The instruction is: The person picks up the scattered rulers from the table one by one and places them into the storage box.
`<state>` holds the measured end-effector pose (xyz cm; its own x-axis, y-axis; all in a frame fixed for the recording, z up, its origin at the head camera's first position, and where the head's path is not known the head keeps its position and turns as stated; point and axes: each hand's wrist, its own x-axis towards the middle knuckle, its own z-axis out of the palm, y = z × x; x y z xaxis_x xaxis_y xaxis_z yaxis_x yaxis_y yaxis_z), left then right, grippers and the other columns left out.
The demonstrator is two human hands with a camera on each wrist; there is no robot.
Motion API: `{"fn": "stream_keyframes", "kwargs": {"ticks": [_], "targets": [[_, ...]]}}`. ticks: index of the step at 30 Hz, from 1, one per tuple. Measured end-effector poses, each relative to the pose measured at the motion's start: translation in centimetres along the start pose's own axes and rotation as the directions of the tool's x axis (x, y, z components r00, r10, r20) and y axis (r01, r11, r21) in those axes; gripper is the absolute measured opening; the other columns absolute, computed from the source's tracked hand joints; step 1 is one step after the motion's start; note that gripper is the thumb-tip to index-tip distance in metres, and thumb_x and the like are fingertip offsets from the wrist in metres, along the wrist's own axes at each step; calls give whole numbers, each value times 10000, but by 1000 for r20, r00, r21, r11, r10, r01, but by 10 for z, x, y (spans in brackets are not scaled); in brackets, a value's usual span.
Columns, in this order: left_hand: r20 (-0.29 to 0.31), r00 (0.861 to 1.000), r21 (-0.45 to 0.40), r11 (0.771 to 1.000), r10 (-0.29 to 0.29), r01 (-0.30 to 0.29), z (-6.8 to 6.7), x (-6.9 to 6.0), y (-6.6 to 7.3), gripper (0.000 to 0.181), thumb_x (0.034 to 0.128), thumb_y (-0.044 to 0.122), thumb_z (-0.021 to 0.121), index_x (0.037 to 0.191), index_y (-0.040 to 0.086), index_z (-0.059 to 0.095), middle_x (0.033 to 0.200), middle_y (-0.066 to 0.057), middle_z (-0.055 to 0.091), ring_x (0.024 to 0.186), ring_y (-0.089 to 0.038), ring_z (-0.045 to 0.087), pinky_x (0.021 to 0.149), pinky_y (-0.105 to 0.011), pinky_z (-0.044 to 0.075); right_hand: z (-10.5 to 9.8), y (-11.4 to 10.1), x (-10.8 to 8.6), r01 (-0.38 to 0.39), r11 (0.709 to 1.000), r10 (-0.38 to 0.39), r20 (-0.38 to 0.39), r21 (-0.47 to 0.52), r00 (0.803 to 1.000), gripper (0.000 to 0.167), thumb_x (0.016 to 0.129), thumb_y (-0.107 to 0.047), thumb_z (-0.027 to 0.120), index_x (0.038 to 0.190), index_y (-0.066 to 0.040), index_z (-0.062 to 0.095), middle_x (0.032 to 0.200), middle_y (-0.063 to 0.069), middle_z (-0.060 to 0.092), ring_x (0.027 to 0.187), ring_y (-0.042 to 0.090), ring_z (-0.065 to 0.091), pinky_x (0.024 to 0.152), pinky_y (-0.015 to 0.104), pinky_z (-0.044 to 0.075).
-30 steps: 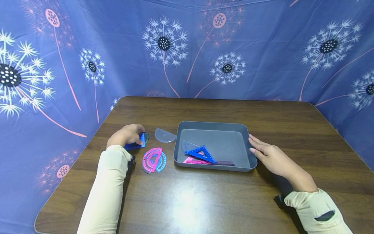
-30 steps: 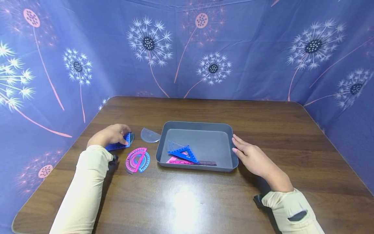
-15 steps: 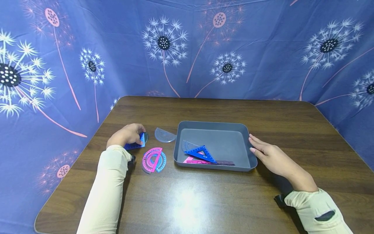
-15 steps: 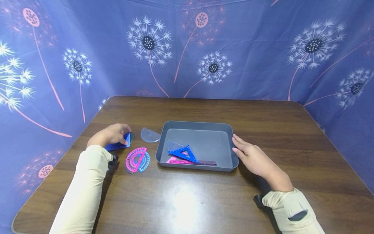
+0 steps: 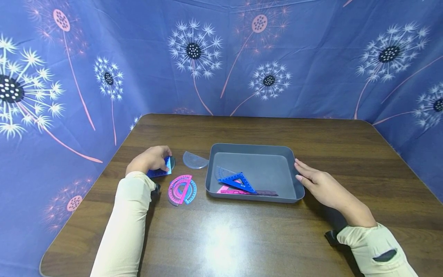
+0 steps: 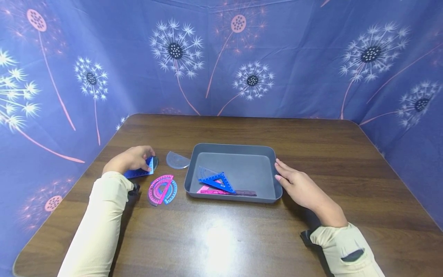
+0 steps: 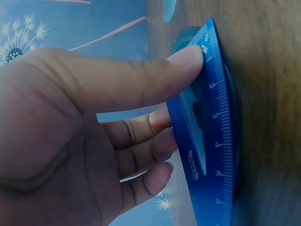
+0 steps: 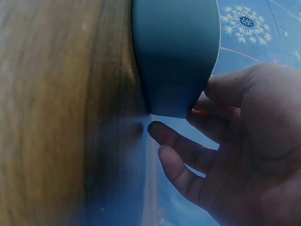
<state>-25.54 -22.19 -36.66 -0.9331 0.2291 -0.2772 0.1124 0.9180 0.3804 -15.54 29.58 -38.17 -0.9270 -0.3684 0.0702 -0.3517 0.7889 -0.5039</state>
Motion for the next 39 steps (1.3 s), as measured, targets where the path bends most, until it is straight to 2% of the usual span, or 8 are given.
{"fn": "stream_keyframes", "kwargs": {"ticks": [7,12,16,23,30,36,39], "targets": [[-17,1000,-4,1000,-6,6,-2,-2,2,468,821,65,788,1232,17,571,1265,-248,590,1116,-380,553,1001,-568,426,0,-1,-1,-1,1000,1,3,-3,1000,532,1063,-304,472,1487,9,397,1589,165,296,1414,411,333,1058,599,319],[-37,999,-9,1000,10,-11,-1,0,0,403,840,56,773,1195,27,583,1247,-252,599,1139,-395,558,996,-564,431,0,-1,0,4,1000,-4,4,-3,1000,531,1064,-303,472,1481,17,403,1587,168,302,1412,410,339,1054,599,322],[-70,997,-13,999,30,-31,-3,-1,-1,322,864,35,746,1155,33,607,1165,-211,622,1083,-363,563,965,-540,447,-1,-1,0,8,1000,-8,8,-9,1000,532,1063,-302,473,1480,21,403,1586,171,303,1407,411,346,1050,600,328],[-104,992,-23,997,74,-77,-9,-5,2,208,880,-25,692,1078,28,658,1022,-131,644,953,-301,562,872,-469,472,-1,-1,0,4,1000,-4,9,-8,1000,540,1062,-315,472,1486,11,397,1592,160,295,1411,407,343,1052,597,329],[-117,990,-46,996,75,-80,-17,-13,7,197,879,-72,584,1028,29,663,925,-95,642,828,-254,541,731,-377,458,-1,-1,0,7,1000,-7,5,-11,1000,542,1062,-321,471,1487,7,398,1592,155,297,1410,403,345,1049,594,331],[-182,974,-52,988,134,-146,-25,-22,17,172,867,-79,564,943,50,648,853,-71,628,819,-242,551,753,-392,449,-1,-1,0,2,1000,-2,7,-10,1000,537,1063,-311,472,1486,12,398,1591,160,297,1411,407,340,1050,596,328],[-209,963,-35,983,168,-179,-30,-25,24,132,895,-52,584,933,61,642,860,-71,631,839,-248,562,775,-408,452,-2,-1,0,-1,1000,1,8,-6,1000,537,1063,-308,473,1486,13,397,1591,162,295,1414,409,334,1051,598,325]]}}
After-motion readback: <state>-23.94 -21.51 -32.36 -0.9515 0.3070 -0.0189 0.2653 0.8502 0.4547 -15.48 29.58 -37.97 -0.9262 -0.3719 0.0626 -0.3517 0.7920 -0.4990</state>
